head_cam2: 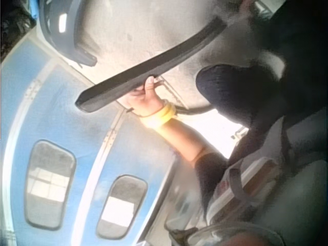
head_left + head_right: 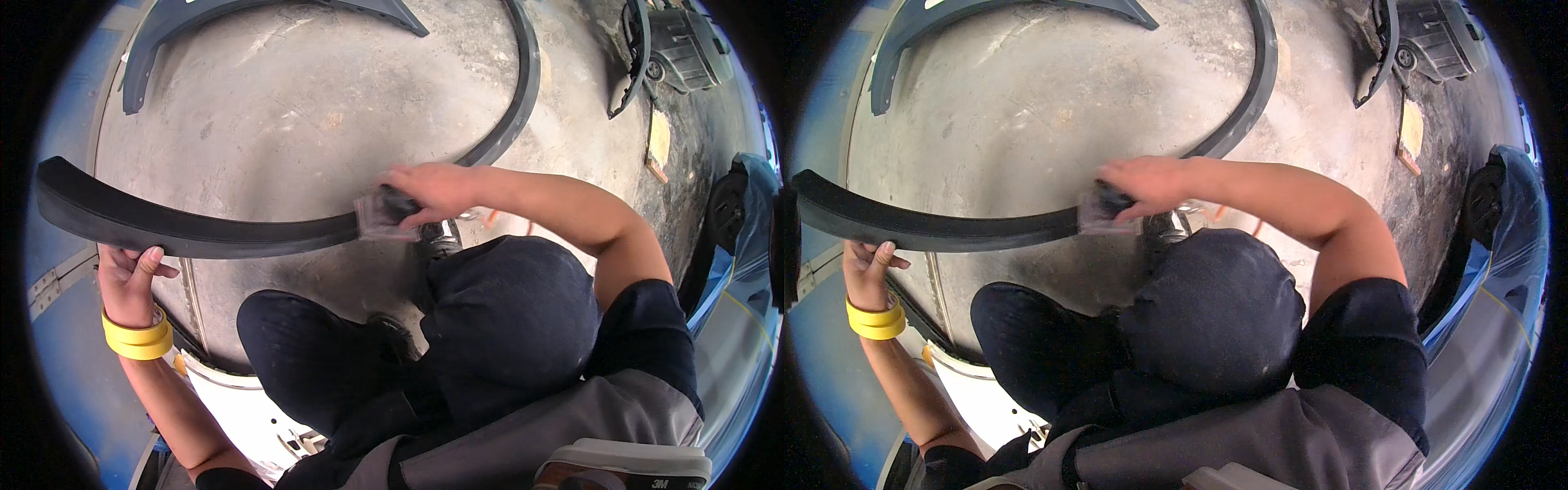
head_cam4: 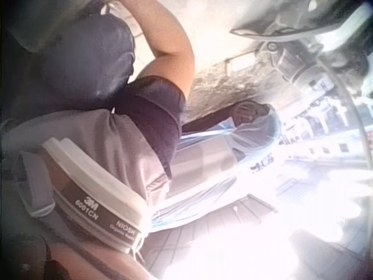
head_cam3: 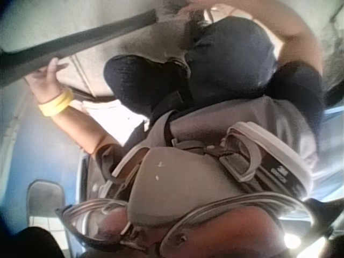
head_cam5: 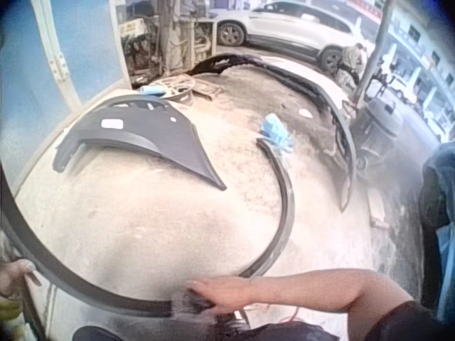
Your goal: The person uses a pneumatic sander to smooth the surfaces of two black plastic car parts, a curved trim piece and a larger panel, on the floor of a workshop.
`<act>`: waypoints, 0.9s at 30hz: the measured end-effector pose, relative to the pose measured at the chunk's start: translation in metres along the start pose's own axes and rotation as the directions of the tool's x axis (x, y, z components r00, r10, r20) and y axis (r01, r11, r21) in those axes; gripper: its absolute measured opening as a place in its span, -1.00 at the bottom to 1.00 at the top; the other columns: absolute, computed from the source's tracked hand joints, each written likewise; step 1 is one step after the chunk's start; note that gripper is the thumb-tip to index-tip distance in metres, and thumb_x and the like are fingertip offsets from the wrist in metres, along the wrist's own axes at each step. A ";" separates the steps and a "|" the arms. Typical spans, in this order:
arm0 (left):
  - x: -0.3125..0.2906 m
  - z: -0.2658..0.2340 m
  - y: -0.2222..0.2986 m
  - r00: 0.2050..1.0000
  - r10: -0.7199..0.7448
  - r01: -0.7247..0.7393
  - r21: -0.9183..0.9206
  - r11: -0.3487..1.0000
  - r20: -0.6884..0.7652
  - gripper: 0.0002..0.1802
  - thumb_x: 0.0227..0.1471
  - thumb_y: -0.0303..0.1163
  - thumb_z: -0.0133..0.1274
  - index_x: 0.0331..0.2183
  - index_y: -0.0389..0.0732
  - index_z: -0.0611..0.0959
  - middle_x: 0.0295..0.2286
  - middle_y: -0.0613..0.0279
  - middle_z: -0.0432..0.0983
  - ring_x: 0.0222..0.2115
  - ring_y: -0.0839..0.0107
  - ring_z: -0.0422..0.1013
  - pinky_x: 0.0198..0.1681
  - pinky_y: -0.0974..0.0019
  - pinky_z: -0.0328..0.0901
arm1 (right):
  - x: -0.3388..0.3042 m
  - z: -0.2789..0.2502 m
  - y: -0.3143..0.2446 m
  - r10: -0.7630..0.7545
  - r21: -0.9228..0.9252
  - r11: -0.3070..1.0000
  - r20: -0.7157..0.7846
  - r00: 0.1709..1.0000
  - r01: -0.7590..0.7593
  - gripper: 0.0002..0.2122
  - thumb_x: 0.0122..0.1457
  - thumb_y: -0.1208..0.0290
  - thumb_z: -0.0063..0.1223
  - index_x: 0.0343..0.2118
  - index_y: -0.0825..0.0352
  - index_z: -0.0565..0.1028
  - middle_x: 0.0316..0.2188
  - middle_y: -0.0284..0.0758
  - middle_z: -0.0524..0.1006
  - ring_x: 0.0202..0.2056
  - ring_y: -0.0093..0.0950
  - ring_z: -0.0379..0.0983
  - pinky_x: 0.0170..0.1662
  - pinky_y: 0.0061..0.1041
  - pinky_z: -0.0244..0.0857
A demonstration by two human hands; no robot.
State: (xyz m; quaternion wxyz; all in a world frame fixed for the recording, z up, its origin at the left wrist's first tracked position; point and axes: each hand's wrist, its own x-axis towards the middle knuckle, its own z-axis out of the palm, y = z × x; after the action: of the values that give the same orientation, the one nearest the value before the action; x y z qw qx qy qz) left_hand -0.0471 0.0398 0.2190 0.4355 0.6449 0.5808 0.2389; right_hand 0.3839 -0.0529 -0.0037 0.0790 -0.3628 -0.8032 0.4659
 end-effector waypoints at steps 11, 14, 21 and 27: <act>-0.006 -0.006 -0.021 1.000 0.025 -0.025 -0.007 1.000 0.000 -0.54 0.10 -0.58 0.18 0.03 -0.33 0.45 -0.21 0.11 0.58 -0.35 0.40 0.54 -0.41 0.38 0.53 | -0.040 -0.039 0.069 0.259 -0.130 0.963 0.220 0.940 -0.235 -0.21 0.07 0.16 0.34 0.28 0.36 0.16 0.13 0.02 0.35 0.11 0.01 0.38 0.17 -0.09 0.27; -0.004 -0.004 -0.021 1.000 0.019 -0.019 -0.018 1.000 0.004 -0.50 0.10 -0.58 0.17 0.07 -0.33 0.42 -0.20 0.11 0.58 -0.34 0.40 0.55 -0.41 0.38 0.53 | -0.046 -0.041 0.073 0.288 -0.149 0.954 0.229 0.930 -0.259 -0.21 0.05 0.18 0.36 0.28 0.36 0.16 0.11 0.03 0.35 0.10 0.02 0.39 0.16 -0.08 0.28; 0.006 0.002 -0.015 0.995 -0.095 0.095 -0.001 0.995 -0.041 -0.52 0.06 -0.68 0.17 0.02 -0.36 0.42 -0.32 0.11 0.55 -0.42 0.39 0.51 -0.47 0.33 0.54 | 0.040 -0.014 -0.017 -0.046 0.070 0.997 0.084 0.995 0.041 -0.31 0.11 0.18 0.32 0.20 0.33 0.19 0.05 -0.01 0.37 0.02 0.05 0.42 0.06 -0.08 0.32; 0.007 0.007 -0.007 0.988 -0.147 0.150 0.059 0.987 -0.044 -0.50 0.08 -0.62 0.20 0.04 -0.45 0.40 -0.36 0.06 0.53 -0.45 0.36 0.51 -0.51 0.32 0.54 | 0.108 -0.041 -0.110 -0.168 0.245 0.946 -0.186 0.968 0.211 -0.33 0.13 0.12 0.33 0.20 0.19 0.19 0.00 -0.07 0.36 -0.10 -0.08 0.50 -0.05 -0.17 0.37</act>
State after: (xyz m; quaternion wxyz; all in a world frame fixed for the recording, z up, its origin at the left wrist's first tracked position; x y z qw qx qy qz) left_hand -0.0436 0.0445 0.2077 0.4201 0.6084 0.6429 0.2002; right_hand 0.2688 0.0131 0.0843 0.2362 -0.3070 -0.7563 0.5273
